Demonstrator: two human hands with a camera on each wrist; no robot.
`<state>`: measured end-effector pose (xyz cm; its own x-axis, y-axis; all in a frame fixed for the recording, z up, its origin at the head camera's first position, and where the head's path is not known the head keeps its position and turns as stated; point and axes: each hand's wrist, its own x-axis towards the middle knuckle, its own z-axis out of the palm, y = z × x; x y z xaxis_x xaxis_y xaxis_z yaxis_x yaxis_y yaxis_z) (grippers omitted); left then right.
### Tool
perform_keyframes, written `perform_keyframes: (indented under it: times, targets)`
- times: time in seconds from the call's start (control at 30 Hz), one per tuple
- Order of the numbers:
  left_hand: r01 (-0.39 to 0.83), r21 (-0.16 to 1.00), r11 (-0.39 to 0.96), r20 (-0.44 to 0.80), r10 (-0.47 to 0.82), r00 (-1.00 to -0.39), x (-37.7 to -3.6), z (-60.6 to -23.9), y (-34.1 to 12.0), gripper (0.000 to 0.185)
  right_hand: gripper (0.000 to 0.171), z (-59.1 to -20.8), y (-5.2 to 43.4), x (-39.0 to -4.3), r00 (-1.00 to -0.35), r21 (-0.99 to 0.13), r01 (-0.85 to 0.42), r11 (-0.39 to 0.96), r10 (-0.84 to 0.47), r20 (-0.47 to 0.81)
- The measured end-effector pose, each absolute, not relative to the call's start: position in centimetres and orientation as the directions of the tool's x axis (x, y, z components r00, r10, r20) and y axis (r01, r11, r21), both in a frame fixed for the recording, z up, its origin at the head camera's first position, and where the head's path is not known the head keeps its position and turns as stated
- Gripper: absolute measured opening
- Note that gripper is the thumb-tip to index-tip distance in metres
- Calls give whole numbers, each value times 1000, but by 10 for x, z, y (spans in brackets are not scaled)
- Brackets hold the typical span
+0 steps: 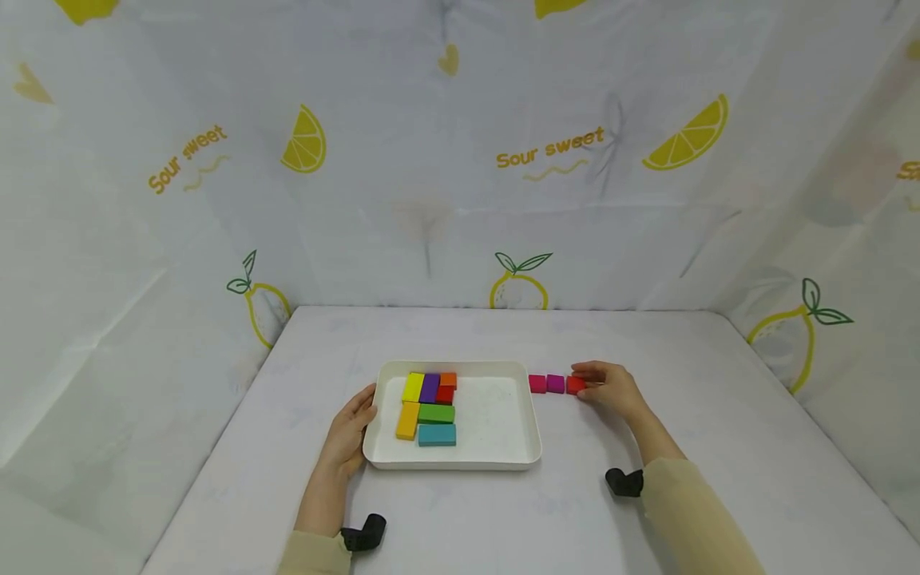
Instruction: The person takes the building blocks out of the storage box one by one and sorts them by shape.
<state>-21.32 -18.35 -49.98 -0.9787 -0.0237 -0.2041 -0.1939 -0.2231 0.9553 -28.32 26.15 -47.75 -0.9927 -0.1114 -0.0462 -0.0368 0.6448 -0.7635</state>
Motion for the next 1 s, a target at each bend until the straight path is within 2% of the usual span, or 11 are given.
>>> perform_keyframes:
  times: [0.8,1.0]
  targets:
    - [-192,956,-223,-201,-15,-980,-211,-498,-183,53,49,-476,258,-281,-995,-759,-37,650,-93,-32]
    - [-190,955,-229,-197,-10,-980,-210,-498,-183,53,46,-465,251,-281,-996,-785,-93,613,-60,71]
